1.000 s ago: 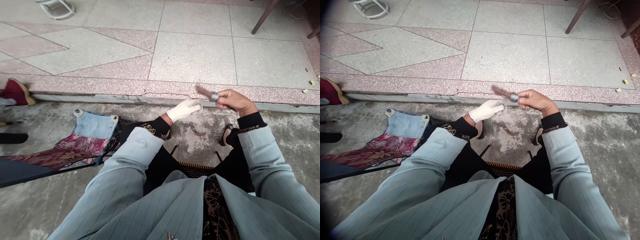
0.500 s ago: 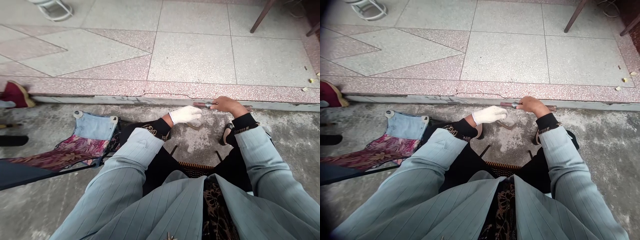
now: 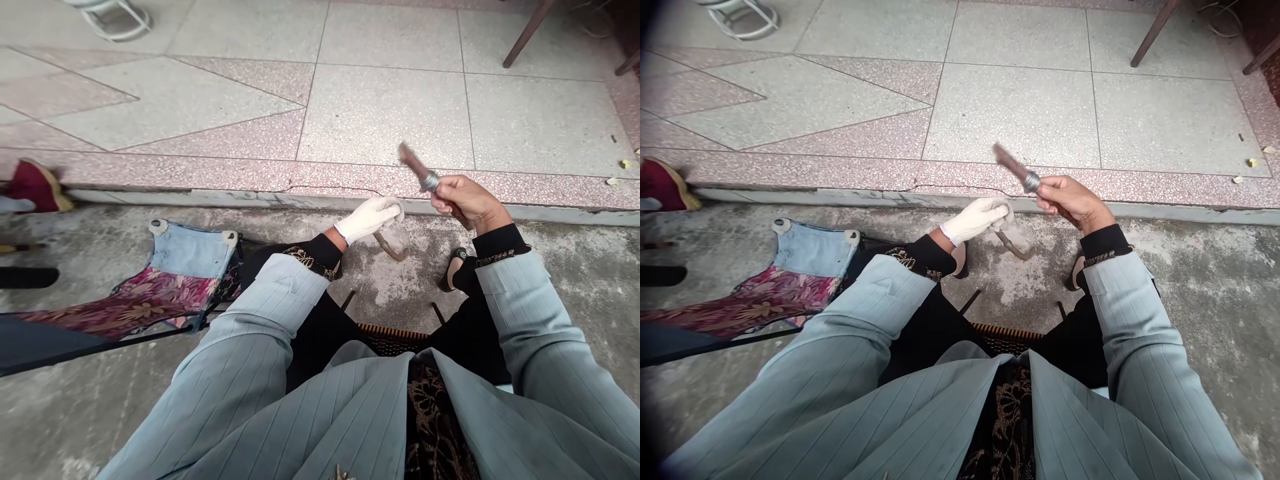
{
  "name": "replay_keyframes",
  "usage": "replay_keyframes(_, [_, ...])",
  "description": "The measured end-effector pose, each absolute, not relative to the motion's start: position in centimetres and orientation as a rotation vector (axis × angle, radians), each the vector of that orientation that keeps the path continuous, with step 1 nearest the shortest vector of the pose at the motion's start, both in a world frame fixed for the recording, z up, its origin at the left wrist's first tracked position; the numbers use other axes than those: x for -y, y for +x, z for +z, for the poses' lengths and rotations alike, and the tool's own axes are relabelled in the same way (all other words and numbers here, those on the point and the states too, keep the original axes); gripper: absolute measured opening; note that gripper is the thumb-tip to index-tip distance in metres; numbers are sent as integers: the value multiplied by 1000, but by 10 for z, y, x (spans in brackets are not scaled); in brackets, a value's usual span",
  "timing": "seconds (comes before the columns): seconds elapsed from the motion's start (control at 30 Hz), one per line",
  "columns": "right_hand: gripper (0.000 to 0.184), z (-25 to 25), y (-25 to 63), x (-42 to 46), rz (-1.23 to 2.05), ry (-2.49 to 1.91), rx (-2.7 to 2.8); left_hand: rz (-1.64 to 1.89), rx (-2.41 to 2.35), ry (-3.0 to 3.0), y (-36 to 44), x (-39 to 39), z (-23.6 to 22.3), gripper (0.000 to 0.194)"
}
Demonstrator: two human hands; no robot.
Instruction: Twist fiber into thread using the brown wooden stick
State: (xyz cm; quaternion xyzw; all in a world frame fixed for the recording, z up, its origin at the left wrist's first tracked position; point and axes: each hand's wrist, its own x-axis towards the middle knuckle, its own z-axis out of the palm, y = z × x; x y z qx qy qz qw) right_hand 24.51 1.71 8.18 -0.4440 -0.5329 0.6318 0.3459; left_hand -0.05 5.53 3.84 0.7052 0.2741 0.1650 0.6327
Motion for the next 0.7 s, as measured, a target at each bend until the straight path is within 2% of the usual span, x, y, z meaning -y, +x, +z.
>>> replay_keyframes(0.1, [46,75,247,-21,1482,-1261,1194,275,-618,1699,0,-51,42,30])
replay_keyframes(0.2, [43,64,250,-27,1334,-1525,1228,218,-626,1839,0,-49,45,35])
replay_keyframes(0.43, [33,60,247,-31,864,-2261,2014,150,-606,2087,-1,-51,40,43])
replay_keyframes(0.5, [31,60,243,-30,998,-2333,2255,131,-624,2103,-2,-50,40,44])
replay_keyframes(0.57, [28,58,239,-27,1335,-2243,2445,111,-604,2100,-3,-50,41,42])
replay_keyframes(0.7, [34,58,232,-22,2060,-1658,2472,146,-658,2060,-5,-53,47,37])
